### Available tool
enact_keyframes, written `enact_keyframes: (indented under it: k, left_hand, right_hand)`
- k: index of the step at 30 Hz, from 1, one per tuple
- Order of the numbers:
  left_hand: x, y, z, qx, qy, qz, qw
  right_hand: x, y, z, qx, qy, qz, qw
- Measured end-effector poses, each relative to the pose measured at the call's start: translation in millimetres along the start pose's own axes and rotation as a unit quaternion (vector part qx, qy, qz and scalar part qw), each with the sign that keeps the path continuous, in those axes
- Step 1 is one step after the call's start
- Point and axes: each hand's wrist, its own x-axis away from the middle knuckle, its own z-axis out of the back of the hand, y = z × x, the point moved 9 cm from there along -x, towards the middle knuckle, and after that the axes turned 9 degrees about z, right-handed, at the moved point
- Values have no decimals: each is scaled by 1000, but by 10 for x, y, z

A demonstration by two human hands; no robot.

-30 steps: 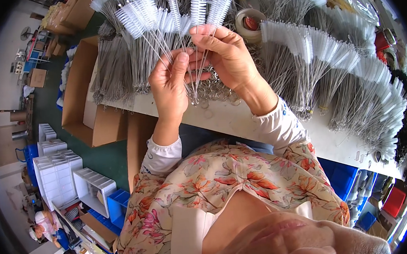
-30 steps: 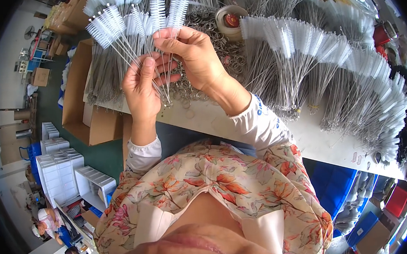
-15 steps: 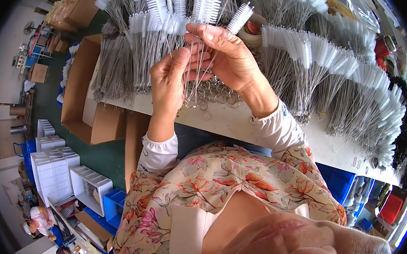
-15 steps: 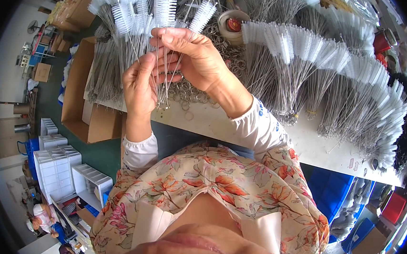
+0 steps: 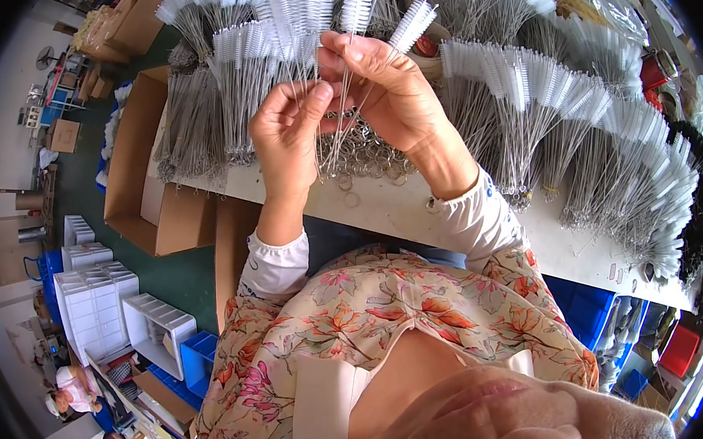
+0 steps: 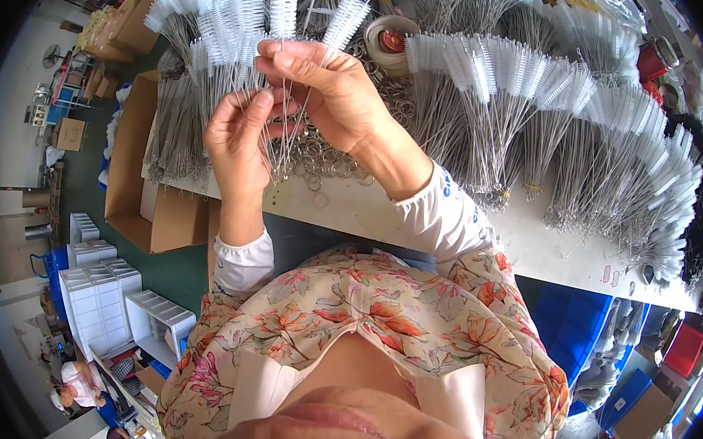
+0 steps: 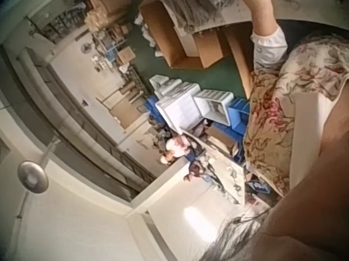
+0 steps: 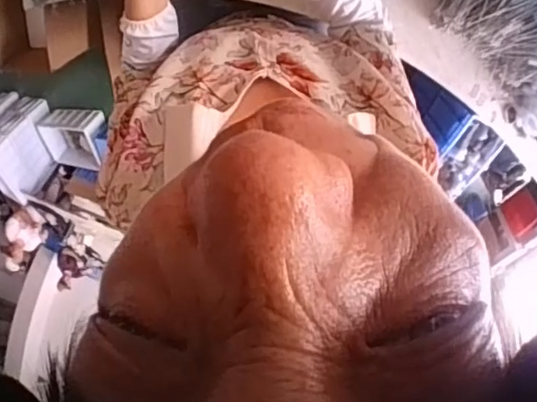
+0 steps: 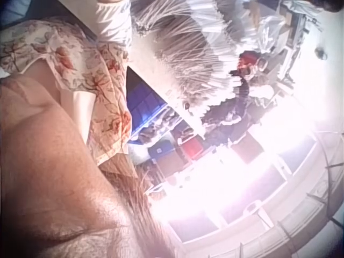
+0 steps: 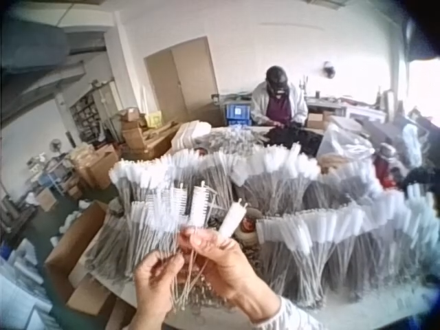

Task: Assembling small bottle cleaning brushes by attaching metal rings to the handles.

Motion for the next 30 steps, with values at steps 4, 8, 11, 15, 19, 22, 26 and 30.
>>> enact_keyframes:
  k: [4,8,11,15,19,22,26,30]
  left_hand:
    - [-1,-18,1,42,-5,24,999]
    - [31,-16,17,30,9,17,999]
    - [29,-18,27,38,19,12,999]
    - [32,-9,33,50,22,0,999]
    - [35,-34,19,62,29,23,997]
    - [62,-28,-13,83,23,28,996]
    - [155,25,-44,97,4,16,995]
    - [297,101,-126,35,19,-7,999]
  right_hand:
    - [-26,-42,38,-1,15,15,1000]
    - [-23,-7,56,-5,5,17,1000]
    - [-17,-11,75,10,1,11,1000]
    - [-30,8,77,9,17,7,1000]
    - [-29,-6,53,20,4,5,1000]
    - [-28,-38,20,23,0,9,1000]
    - [7,-70,-63,26,-20,12,999]
    - [127,8,-141,16,-15,-38,999]
